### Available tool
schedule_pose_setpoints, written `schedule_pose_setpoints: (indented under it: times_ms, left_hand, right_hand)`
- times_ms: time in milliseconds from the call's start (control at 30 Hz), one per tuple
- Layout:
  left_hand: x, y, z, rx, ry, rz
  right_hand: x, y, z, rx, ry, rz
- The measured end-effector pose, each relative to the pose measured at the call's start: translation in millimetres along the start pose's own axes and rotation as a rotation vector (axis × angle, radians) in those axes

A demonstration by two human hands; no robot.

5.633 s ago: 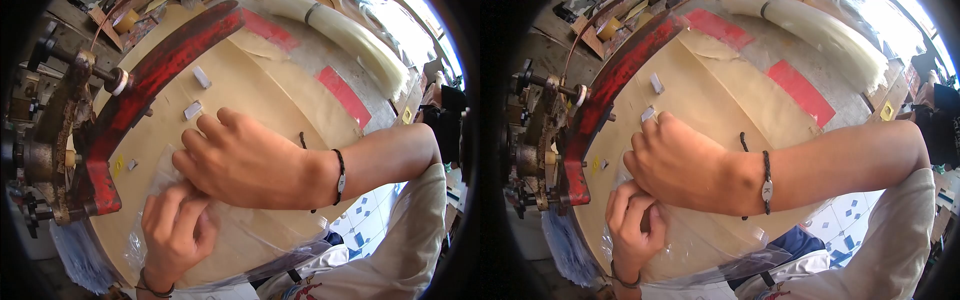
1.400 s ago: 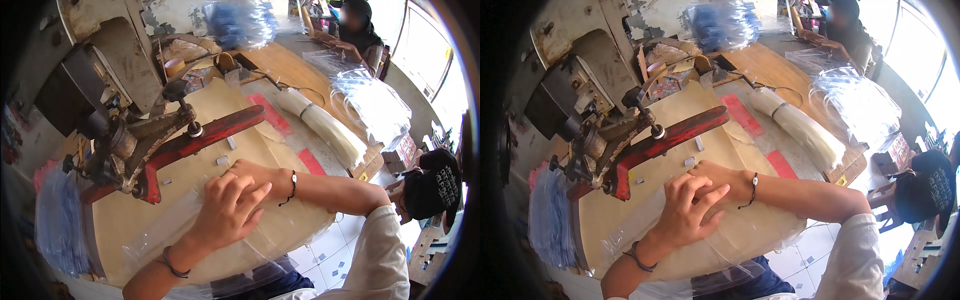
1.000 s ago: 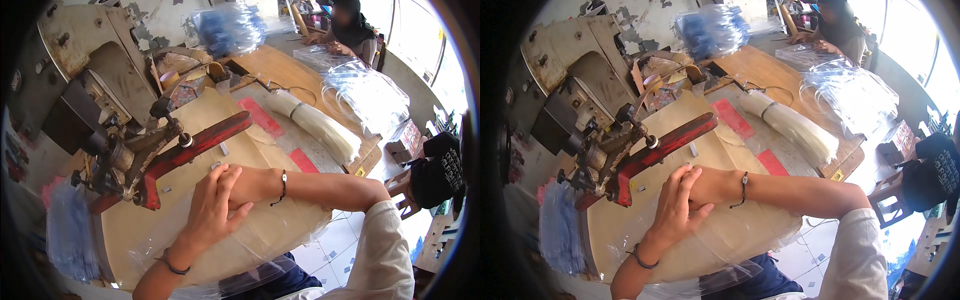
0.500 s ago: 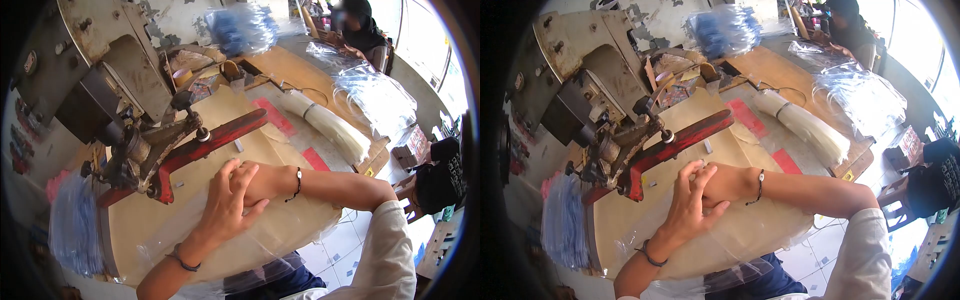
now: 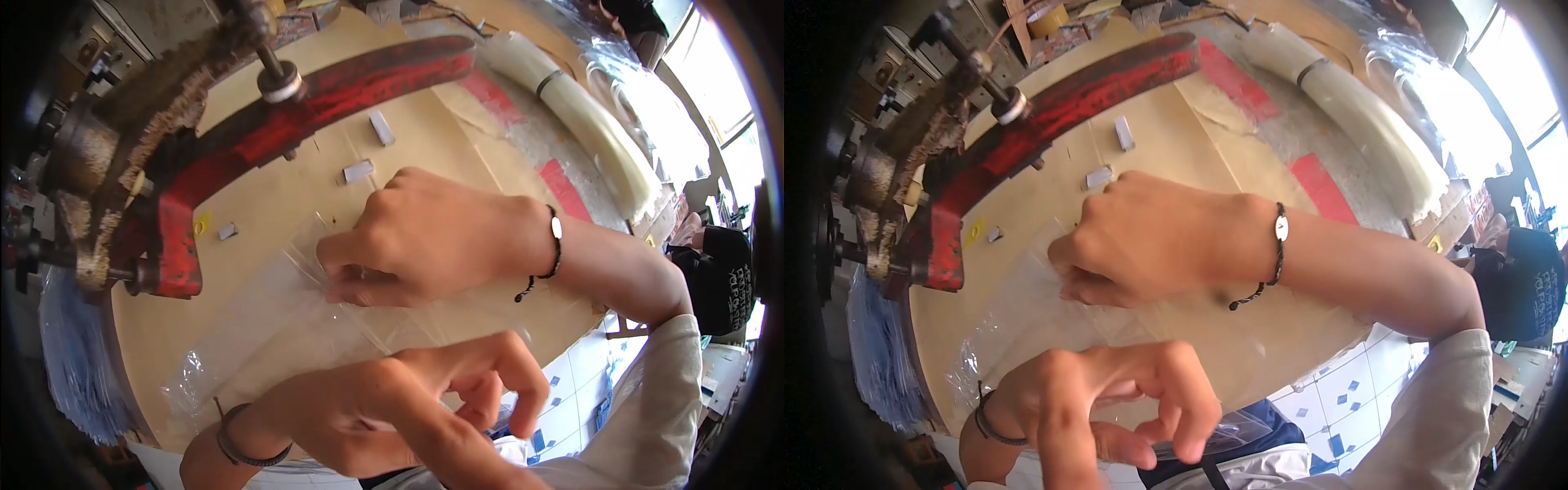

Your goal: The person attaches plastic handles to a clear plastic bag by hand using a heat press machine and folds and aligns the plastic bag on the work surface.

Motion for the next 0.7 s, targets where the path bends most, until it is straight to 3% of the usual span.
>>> schedule_pose_setpoints:
  times_ms: [267, 700]
  left_hand:
    - [-14.4, -2.8, -11.7, 0.016, 0.135, -0.008]
    - [-19.0, 3.4, -20.0, 0.063, 0.196, 0.005]
  right_hand:
    - [1.3, -1.1, -0.9, -0.054, -0.076, -0.001]
    - [-0.3, 0.0, 0.0, 0.042, -0.001, 0.051]
Point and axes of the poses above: each hand's wrist, its own y-axis away from the middle knuckle, its own x-axis out of the back of the hand, z = x × y, the point moved 4 cm from there along -y, towards the middle knuckle, and after that the axes turned 15 degrees about x, right-handed, at the moved point
